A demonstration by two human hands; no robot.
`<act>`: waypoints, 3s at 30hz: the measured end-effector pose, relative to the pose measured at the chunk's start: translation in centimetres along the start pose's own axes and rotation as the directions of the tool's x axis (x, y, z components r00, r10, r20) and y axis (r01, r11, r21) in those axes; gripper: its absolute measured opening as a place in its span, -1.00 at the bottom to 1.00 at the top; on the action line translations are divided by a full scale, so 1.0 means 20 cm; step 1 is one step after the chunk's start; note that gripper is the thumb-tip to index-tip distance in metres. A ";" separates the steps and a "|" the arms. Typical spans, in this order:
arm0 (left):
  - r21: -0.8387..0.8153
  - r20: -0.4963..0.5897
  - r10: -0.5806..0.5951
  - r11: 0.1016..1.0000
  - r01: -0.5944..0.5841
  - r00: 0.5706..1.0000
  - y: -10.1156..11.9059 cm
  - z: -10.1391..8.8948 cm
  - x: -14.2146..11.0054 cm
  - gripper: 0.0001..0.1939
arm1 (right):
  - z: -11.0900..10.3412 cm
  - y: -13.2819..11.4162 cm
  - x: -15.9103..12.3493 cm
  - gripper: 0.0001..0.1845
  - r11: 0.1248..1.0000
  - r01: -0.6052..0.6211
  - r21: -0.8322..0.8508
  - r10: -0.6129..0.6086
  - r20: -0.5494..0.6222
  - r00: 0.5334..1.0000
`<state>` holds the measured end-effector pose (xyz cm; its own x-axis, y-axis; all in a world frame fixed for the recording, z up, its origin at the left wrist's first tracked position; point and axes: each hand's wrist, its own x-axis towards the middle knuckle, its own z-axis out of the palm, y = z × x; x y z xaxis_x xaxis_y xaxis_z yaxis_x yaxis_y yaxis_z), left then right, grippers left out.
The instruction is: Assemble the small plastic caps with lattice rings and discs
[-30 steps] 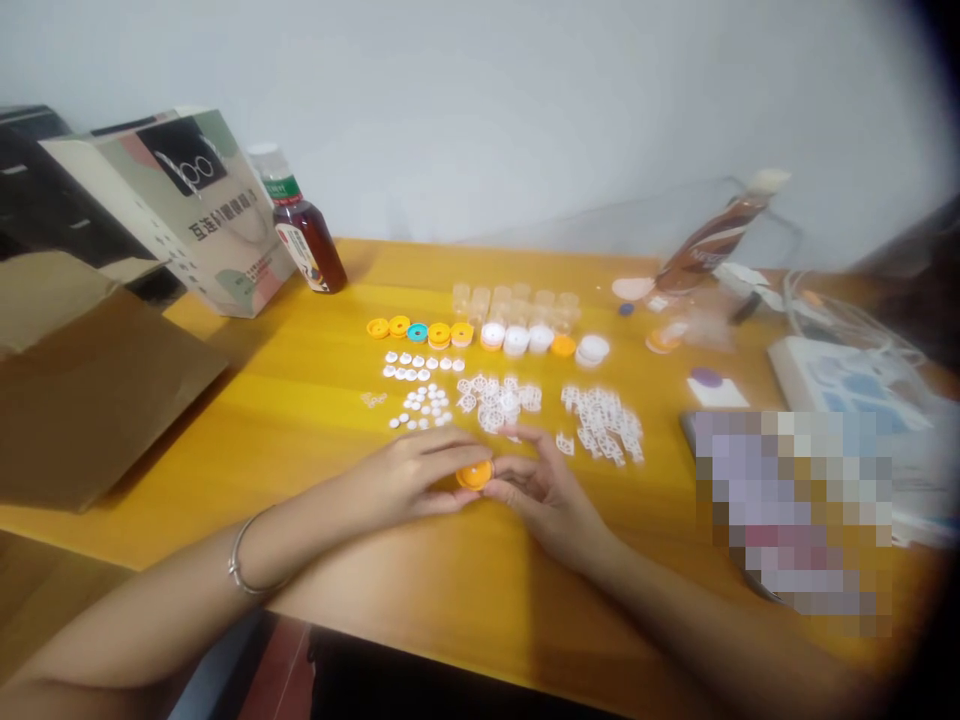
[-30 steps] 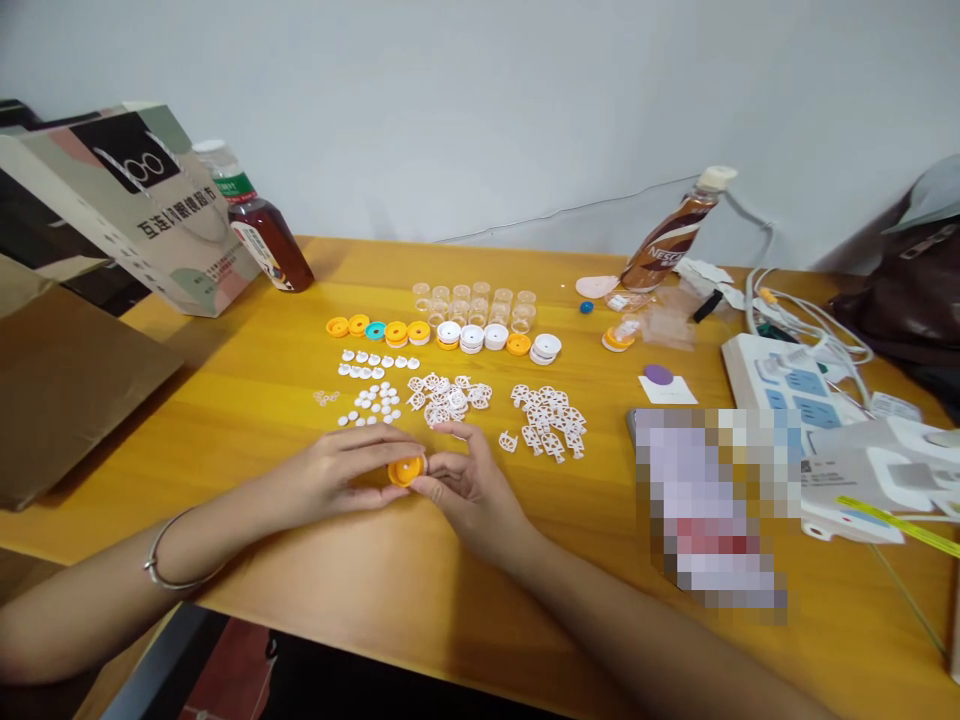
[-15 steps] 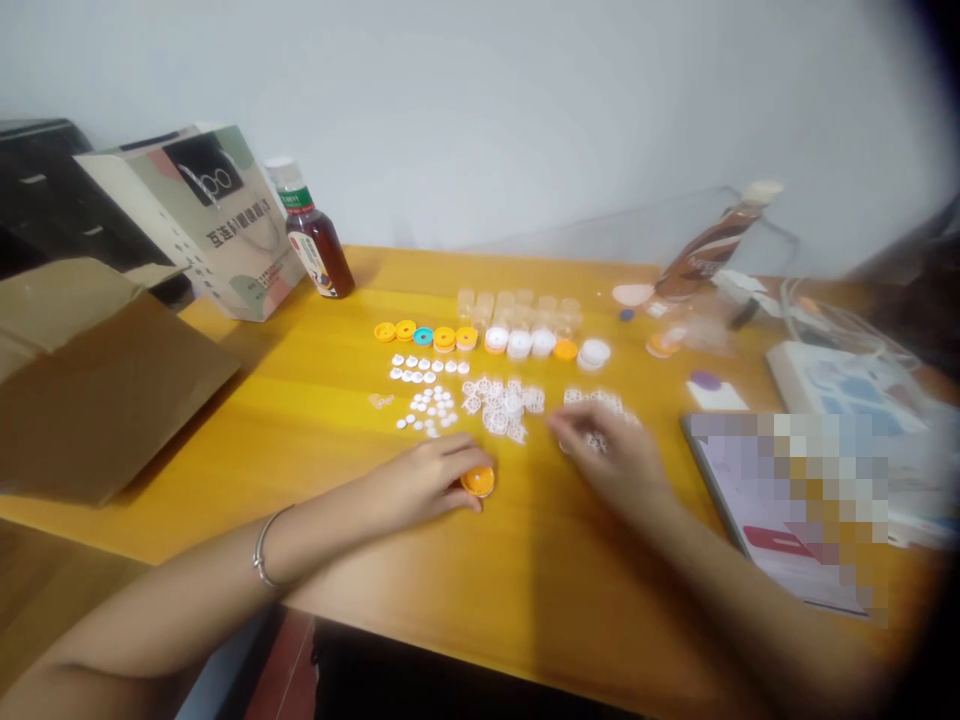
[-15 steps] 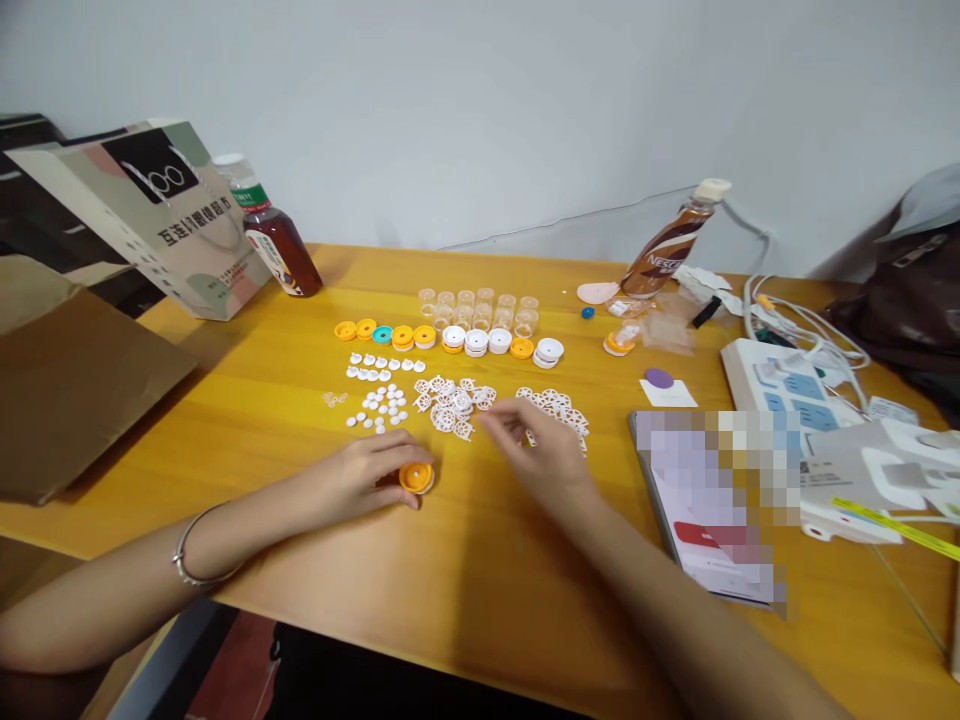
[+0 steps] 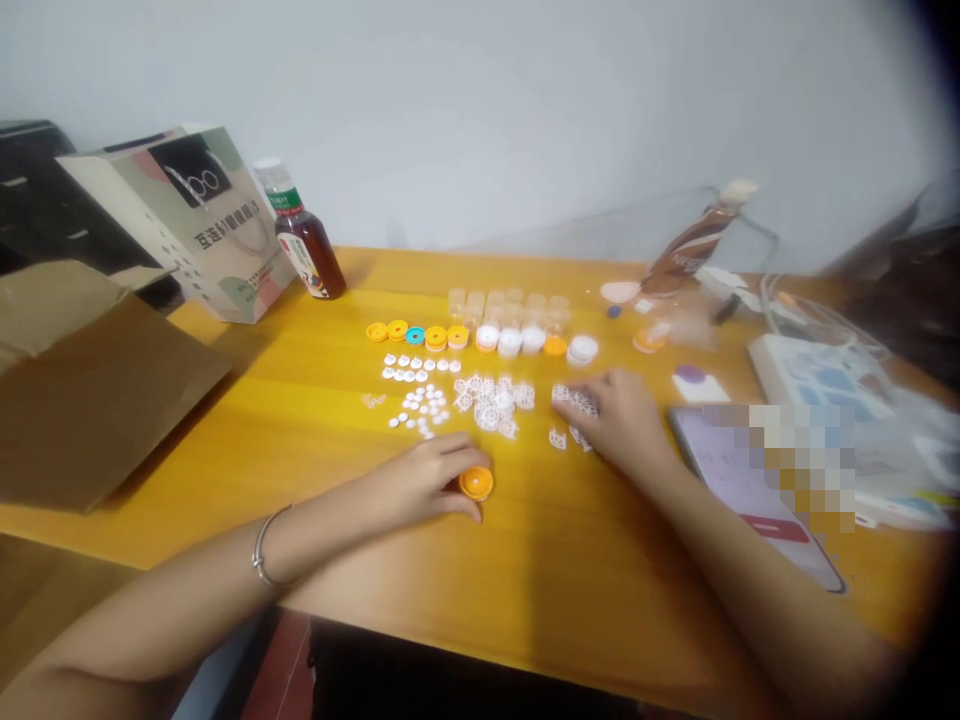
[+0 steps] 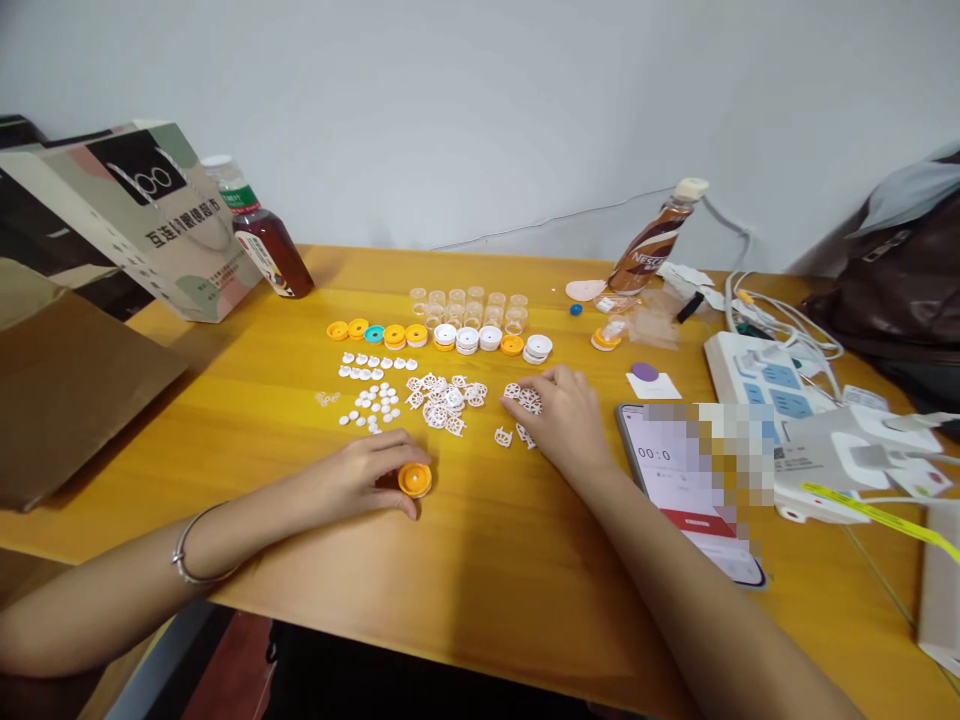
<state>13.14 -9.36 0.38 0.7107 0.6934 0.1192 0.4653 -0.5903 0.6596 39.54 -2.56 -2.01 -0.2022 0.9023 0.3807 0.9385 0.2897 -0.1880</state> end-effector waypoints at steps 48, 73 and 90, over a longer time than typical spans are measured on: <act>0.491 -0.357 0.020 0.854 0.170 0.934 -0.20 -0.06 0.11 -0.78 | 0.01 -0.46 -0.12 -0.62 0.045 -0.284 0.958 0.279 0.261 0.924; -0.525 -0.428 -0.314 0.850 0.050 0.848 -0.06 -0.04 0.08 -0.87 | -0.01 -0.51 -0.19 -0.82 -0.070 -0.466 0.882 0.186 0.470 0.863; -0.567 -0.338 -0.338 0.818 0.097 0.878 -0.04 -0.03 0.06 -0.76 | -0.02 -0.51 -0.19 -0.87 0.014 -0.460 0.888 0.122 0.455 0.882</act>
<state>13.27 -7.81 0.43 0.2884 0.9484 0.1322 0.1507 -0.1812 0.9718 30.94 -9.08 -1.14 -0.1909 0.9766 -0.0991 -0.1424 -0.1275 -0.9816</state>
